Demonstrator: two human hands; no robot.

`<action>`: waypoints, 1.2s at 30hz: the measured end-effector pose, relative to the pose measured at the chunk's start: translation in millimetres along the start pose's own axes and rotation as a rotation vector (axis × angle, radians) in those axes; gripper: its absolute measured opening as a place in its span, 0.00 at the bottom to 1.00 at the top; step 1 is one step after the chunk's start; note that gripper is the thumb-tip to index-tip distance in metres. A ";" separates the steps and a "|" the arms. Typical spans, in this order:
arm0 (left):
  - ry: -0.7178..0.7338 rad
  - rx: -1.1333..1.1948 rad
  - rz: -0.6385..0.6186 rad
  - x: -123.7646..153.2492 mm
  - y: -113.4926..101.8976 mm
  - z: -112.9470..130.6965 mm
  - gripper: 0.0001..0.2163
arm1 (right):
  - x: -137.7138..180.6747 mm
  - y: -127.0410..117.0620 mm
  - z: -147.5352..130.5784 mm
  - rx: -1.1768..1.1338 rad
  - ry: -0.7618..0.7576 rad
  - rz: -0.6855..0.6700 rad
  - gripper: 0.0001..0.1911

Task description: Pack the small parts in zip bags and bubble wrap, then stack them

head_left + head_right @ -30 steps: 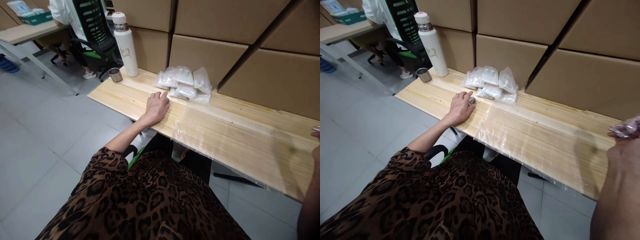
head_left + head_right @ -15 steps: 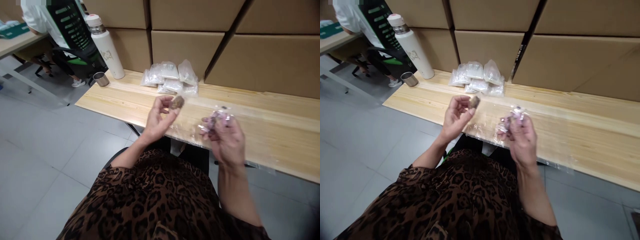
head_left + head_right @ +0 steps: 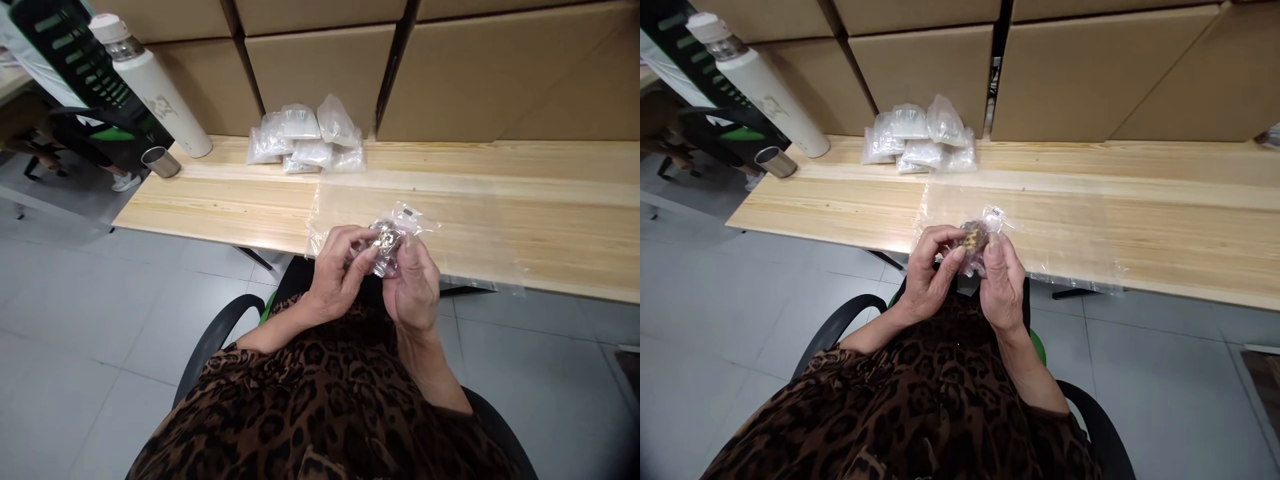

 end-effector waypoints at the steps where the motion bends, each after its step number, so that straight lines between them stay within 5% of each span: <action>1: -0.080 0.020 0.015 1.6 -0.8 -3.7 0.17 | 1.5 -0.7 0.4 0.006 0.016 -0.020 0.16; 4: -0.322 0.163 -0.051 7.6 2.5 -13.4 0.24 | 6.3 -1.4 0.9 0.018 0.057 -0.093 0.16; 9: -0.565 0.453 -0.310 16.6 15.8 -8.0 0.21 | 11.0 -8.5 -2.8 0.057 0.018 -0.059 0.15; 18: -0.420 0.243 -0.354 9.9 9.9 6.4 0.20 | 10.9 -16.4 -7.2 0.231 -0.102 0.010 0.18; 24: -0.564 0.428 -0.243 22.2 10.9 -12.4 0.21 | 9.8 -24.4 -6.6 0.254 -0.123 0.095 0.21; 30: -0.550 0.489 -0.169 23.7 9.9 -19.2 0.23 | 14.3 -20.9 -10.8 0.267 -0.268 0.055 0.19; 36: -0.512 0.445 -0.191 26.2 9.5 -21.3 0.22 | 7.9 -26.1 -6.9 0.244 -0.157 -0.008 0.19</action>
Point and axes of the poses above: each hand's wrist, its own x-axis away from the middle knuckle, its own y-axis out of the palm, z = x × y, the point moved 6 cm from there along -x, towards the middle knuckle, and after that the axes turned 10 degrees about z, right-handed, at the moved point
